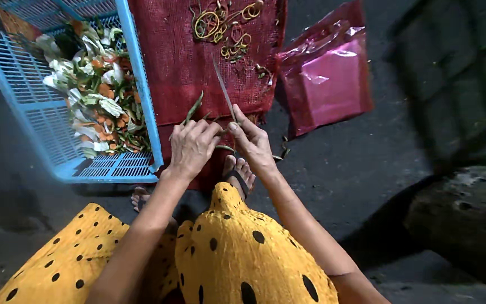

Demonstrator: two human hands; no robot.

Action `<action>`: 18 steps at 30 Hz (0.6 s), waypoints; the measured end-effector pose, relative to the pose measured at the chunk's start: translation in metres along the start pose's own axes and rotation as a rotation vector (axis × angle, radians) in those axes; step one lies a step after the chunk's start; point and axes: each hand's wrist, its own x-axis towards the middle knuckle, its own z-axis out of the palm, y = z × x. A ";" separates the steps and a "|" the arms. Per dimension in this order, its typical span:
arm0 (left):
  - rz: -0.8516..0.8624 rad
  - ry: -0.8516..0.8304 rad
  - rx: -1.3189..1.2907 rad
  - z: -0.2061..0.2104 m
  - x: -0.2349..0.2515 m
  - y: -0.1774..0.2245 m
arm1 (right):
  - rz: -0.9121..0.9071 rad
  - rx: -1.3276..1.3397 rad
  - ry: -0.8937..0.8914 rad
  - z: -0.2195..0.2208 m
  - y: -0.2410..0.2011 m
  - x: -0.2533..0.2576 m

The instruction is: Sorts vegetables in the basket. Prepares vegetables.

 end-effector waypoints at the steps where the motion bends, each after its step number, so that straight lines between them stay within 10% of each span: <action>1: 0.011 0.003 0.019 0.003 -0.002 0.000 | -0.007 -0.015 0.002 0.001 0.002 0.000; 11: -0.031 -0.034 0.095 0.024 -0.003 -0.007 | 0.268 0.371 -0.013 0.001 0.006 -0.011; 18: -0.700 -0.287 -1.103 0.007 0.005 -0.009 | 0.633 0.837 -0.135 -0.029 0.021 -0.039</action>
